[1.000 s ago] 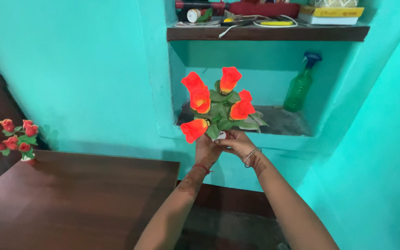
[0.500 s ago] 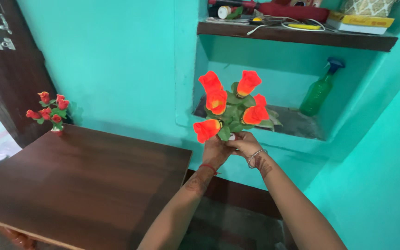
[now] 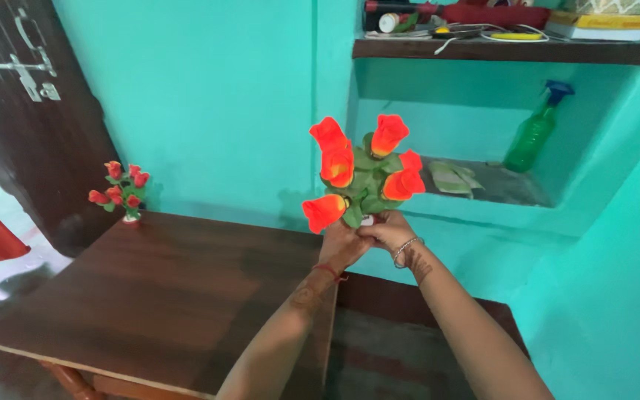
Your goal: The person wipes a wooden table with a cloth and spray bottle, cleaning the tabletop, legs, and lower shelf. They then move two artificial flower arrangements from a wall shelf to the table and wipe the shelf.
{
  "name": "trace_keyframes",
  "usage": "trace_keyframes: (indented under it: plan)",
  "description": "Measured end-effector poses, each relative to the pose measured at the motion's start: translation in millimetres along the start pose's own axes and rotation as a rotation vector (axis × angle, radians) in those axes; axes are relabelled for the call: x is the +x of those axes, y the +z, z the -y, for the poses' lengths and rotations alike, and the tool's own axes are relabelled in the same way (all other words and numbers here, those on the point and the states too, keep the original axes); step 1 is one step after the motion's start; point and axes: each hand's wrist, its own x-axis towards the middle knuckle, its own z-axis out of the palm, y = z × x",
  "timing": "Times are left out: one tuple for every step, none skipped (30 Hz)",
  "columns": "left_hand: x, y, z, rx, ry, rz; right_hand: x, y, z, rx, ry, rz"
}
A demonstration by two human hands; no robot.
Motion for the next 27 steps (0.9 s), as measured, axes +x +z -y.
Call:
trace_keyframes:
  plan:
    - [-6, -10, 6, 0.157, 0.082, 0.006, -1, 13, -1, -0.011, 0.002, -0.006]
    - [-10, -18, 13, 0.034, 0.024, 0.026, -3, 25, -2, -0.022, 0.004, -0.013]
    - [-15, -26, 20, -0.087, -0.037, 0.042, -5, 37, -3, -0.011, 0.005, -0.01]
    - [-21, -35, 27, -0.207, -0.098, 0.058, -9, 48, -3, 0.001, 0.007, -0.007]
    - [-26, -46, 36, -0.044, -0.019, 0.043, -10, 60, -2, 0.012, 0.005, -0.002]
    - [-31, -56, 44, 0.119, 0.06, 0.029, -9, 73, 0, 0.007, 0.003, 0.002]
    - [-38, -65, 52, 0.282, 0.131, 0.02, -12, 84, -1, 0.007, 0.011, 0.005]
    - [-41, -73, 60, 0.35, 0.145, 0.032, -13, 95, -1, 0.006, 0.018, 0.008]
    - [-44, -82, 66, 0.417, 0.156, 0.042, -15, 107, -2, 0.003, 0.036, 0.003]
    - [-48, -91, 71, 0.484, 0.167, 0.054, -17, 117, -3, 0.001, 0.054, -0.001]
    - [-52, -101, 73, 0.434, 0.082, 0.056, -17, 127, -2, -0.005, 0.066, -0.004]
    - [-56, -111, 74, 0.384, -0.003, 0.059, -18, 137, -3, -0.02, 0.066, -0.001]
    - [-58, -121, 72, 0.334, -0.087, 0.058, -17, 146, -1, -0.036, 0.064, 0.002]
    - [-60, -129, 70, 0.327, -0.088, 0.061, -16, 154, 1, -0.052, 0.062, 0.006]
    - [-63, -136, 68, 0.322, -0.086, 0.06, -14, 161, 2, -0.072, 0.06, 0.01]
    - [-65, -142, 67, 0.317, -0.084, 0.06, -12, 167, 4, -0.092, 0.058, 0.015]
    - [-67, -147, 66, 0.32, -0.087, 0.039, -12, 172, 4, -0.115, 0.06, 0.02]
    - [-67, -152, 66, 0.322, -0.09, 0.018, -13, 177, 5, -0.102, 0.053, 0.031]
    - [-67, -156, 65, 0.326, -0.091, -0.004, -14, 180, 6, -0.089, 0.044, 0.044]
    - [-71, -160, 64, 0.312, -0.084, 0.005, -15, 183, 7, -0.076, 0.036, 0.056]
    - [-72, -165, 64, 0.298, -0.071, 0.011, -15, 187, 9, -0.059, 0.032, 0.062]
    - [-71, -169, 64, 0.284, -0.058, 0.018, -16, 191, 11, -0.041, 0.029, 0.067]
    - [-69, -170, 63, 0.312, -0.006, -0.016, -17, 193, 14, -0.024, 0.029, 0.074]
    - [-67, -170, 62, 0.34, 0.046, -0.051, -17, 194, 18, -0.023, 0.022, 0.079]
    - [-67, -171, 62, 0.368, 0.095, -0.083, -17, 197, 19, -0.021, 0.018, 0.084]
    - [-68, -173, 62, 0.413, 0.106, -0.08, -17, 200, 20, -0.018, 0.014, 0.089]
    - [-69, -176, 59, 0.457, 0.116, -0.076, -19, 201, 21, -0.029, 0.004, 0.096]
